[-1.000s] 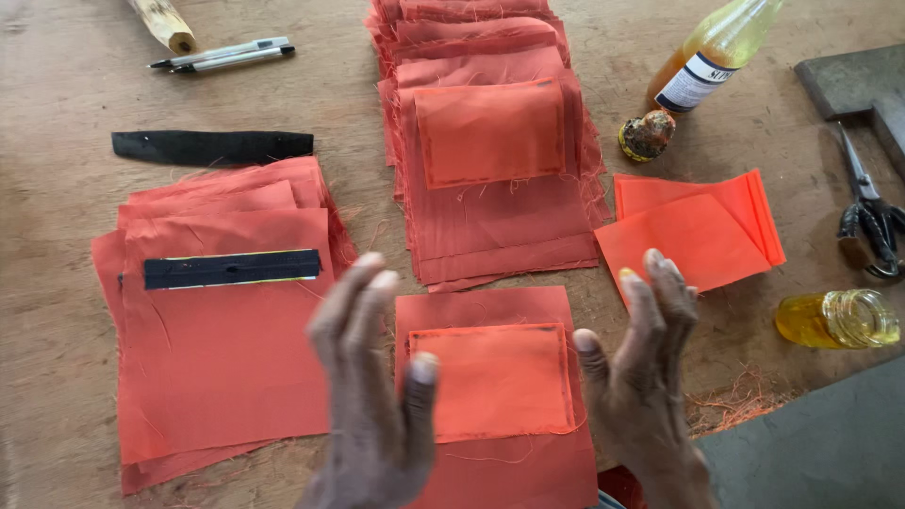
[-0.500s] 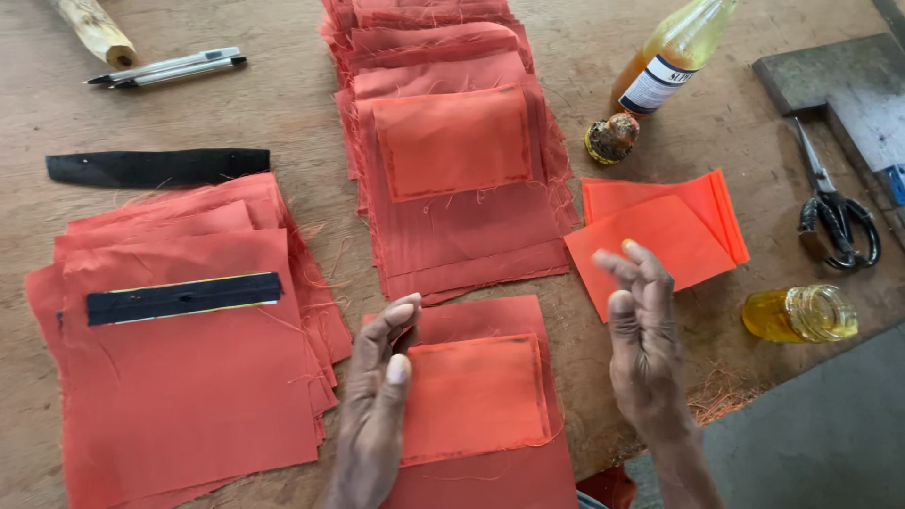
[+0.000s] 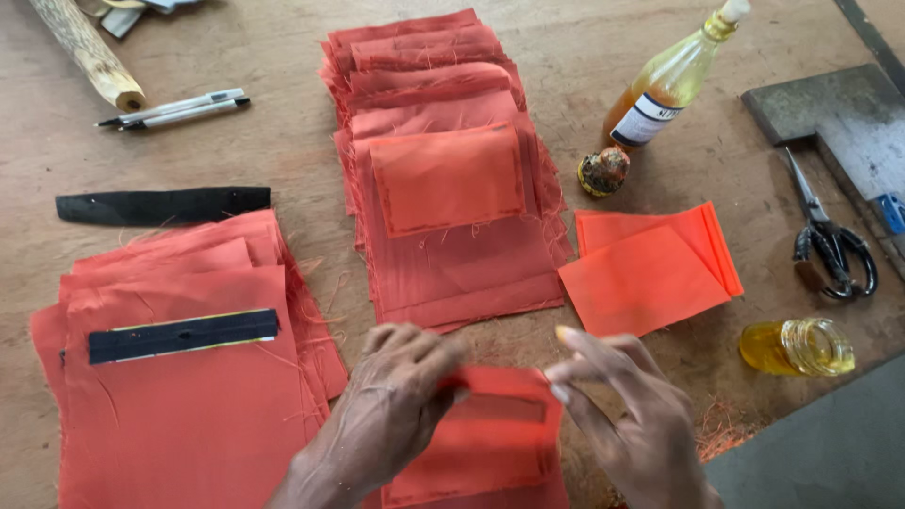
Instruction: The person folds orange fabric pieces in half and stacks them on a workbench, working through a pile one piece at a time. They briefly rub a small waxy ball between their hands and touch a jar of yellow liquid before resuming folding and stacking the fabric pieces.
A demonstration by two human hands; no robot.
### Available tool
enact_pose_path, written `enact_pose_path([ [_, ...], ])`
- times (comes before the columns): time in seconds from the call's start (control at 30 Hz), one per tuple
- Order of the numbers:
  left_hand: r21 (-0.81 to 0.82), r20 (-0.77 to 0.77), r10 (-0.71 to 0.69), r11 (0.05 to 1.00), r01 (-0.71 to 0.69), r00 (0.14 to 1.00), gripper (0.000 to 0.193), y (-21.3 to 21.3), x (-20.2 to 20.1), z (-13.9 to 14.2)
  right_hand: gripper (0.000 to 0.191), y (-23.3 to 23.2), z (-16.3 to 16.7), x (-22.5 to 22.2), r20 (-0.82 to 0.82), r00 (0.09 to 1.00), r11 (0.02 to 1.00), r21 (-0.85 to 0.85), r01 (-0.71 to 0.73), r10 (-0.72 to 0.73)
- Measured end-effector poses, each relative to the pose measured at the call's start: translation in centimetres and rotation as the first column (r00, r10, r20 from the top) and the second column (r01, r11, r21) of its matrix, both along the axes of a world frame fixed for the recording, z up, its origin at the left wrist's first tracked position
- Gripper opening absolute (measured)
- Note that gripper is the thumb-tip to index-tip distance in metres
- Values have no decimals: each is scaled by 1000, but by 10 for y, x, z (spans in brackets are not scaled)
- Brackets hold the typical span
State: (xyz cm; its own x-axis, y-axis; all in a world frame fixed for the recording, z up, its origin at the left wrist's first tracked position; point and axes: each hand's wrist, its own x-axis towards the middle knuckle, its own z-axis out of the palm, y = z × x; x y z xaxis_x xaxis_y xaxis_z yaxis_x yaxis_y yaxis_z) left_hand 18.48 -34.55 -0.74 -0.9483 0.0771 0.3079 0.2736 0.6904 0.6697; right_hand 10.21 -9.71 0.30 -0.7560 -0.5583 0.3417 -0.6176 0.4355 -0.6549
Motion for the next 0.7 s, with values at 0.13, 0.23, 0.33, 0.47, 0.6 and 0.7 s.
enact_pose_path([
  [0.13, 225, 152, -148, 968, 112, 977, 15, 0, -12, 23, 57, 38, -10, -1, 105, 994, 958, -278, 70, -42],
  [0.23, 245, 95, -170, 959, 143, 981, 18, -7, -22, 48, 56, 80, -33, -12, 214, 973, 894, -415, 170, -85],
  [0.33, 182, -39, -163, 969, 168, 986, 16, -24, -55, 66, 59, 126, -55, -36, 319, 943, 893, -392, 222, -94],
  [0.47, 97, -17, -86, 991, 87, 996, 9, -53, -133, 69, 63, 155, -94, -66, 359, 933, 891, -423, 165, -2],
  [0.6, 68, 168, 90, 992, -102, 982, 12, -70, -210, 53, 69, 155, -118, -74, 326, 945, 873, -470, 127, 38],
  [0.7, -4, 145, 130, 991, -130, 981, 14, -82, -242, 39, 63, 148, -124, -74, 307, 952, 878, -455, 148, -1],
])
